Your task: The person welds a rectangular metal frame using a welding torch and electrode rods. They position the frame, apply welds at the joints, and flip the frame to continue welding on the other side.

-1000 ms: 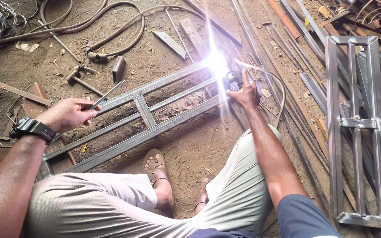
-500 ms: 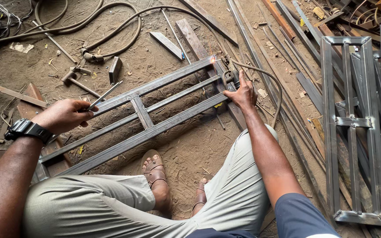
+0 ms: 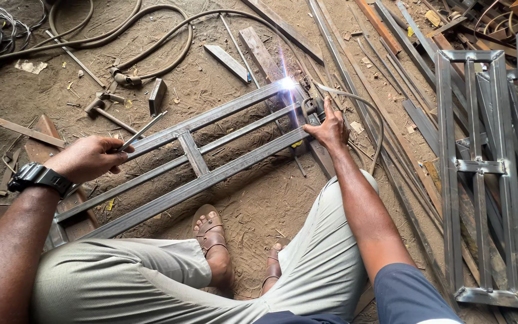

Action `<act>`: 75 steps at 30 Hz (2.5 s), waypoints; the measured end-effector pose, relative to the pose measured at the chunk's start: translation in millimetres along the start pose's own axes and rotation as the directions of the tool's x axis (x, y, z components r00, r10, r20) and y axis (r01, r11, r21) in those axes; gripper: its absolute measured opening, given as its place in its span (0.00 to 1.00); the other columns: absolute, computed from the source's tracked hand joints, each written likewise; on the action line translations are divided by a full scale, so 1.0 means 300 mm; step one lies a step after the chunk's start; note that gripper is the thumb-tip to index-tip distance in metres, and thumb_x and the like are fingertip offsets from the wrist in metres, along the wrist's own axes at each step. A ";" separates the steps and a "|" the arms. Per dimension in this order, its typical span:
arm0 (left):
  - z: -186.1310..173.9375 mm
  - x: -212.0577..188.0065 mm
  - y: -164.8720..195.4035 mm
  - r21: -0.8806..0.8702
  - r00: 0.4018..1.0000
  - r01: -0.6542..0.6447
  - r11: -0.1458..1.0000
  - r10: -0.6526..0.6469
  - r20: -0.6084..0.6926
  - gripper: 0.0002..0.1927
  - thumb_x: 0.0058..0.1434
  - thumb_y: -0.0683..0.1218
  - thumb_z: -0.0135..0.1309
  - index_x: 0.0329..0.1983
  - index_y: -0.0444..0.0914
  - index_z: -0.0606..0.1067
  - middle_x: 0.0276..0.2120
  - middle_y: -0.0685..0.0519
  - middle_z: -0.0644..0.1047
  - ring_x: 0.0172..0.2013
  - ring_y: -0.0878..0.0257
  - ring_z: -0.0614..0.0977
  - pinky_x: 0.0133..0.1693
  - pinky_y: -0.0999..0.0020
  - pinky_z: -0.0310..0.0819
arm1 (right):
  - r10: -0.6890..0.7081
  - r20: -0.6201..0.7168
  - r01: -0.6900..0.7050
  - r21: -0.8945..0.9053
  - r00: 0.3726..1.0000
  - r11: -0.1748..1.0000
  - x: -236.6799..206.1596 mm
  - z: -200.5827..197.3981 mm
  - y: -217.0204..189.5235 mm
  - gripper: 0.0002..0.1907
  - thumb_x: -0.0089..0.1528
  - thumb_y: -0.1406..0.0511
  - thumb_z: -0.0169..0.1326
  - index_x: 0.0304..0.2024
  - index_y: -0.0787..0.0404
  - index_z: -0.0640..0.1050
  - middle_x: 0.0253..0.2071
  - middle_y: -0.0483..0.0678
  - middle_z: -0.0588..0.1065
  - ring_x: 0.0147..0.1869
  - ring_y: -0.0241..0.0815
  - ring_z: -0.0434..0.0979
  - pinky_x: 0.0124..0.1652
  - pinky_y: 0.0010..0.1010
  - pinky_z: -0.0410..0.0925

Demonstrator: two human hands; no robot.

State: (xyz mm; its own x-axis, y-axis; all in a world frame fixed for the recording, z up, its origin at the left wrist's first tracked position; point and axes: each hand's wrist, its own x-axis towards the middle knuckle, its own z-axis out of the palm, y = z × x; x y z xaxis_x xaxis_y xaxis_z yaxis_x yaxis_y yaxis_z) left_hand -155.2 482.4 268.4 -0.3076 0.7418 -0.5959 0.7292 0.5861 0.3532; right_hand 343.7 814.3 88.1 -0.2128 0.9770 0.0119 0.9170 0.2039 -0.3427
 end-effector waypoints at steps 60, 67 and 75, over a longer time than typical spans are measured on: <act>0.016 0.028 -0.014 0.046 1.000 0.005 0.999 -0.006 0.025 0.19 0.68 0.53 0.51 0.61 0.49 0.78 0.36 0.51 0.86 0.40 0.62 0.86 0.45 0.60 0.81 | 0.077 -0.033 -0.074 0.078 0.996 0.994 0.057 0.016 -0.024 0.65 0.48 0.45 0.73 0.79 0.46 0.50 0.44 0.55 0.70 0.36 0.40 0.67 0.28 0.29 0.62; 0.016 0.032 -0.015 0.018 1.000 -0.008 1.000 0.008 0.024 0.19 0.67 0.53 0.51 0.61 0.48 0.78 0.36 0.49 0.87 0.40 0.62 0.88 0.46 0.60 0.81 | -0.118 -0.208 0.133 0.062 0.971 0.989 0.059 0.030 -0.002 0.67 0.48 0.43 0.76 0.78 0.50 0.50 0.57 0.70 0.68 0.52 0.55 0.72 0.33 0.36 0.71; 0.014 0.043 -0.019 0.040 0.999 -0.035 0.999 0.034 0.010 0.18 0.67 0.51 0.51 0.58 0.46 0.80 0.36 0.49 0.85 0.39 0.60 0.88 0.45 0.60 0.81 | 0.064 -0.096 -0.049 0.146 0.993 0.988 0.064 0.018 -0.007 0.66 0.47 0.45 0.73 0.79 0.46 0.49 0.65 0.70 0.65 0.51 0.52 0.77 0.32 0.34 0.74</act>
State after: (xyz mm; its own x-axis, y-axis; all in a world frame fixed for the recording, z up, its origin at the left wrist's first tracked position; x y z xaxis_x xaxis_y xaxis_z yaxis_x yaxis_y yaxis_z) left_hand -160.8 487.2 255.6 -0.2761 0.7581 -0.5908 0.7634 0.5465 0.3444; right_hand 335.8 832.4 84.1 -0.1203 0.9895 0.0803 0.8671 0.1441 -0.4768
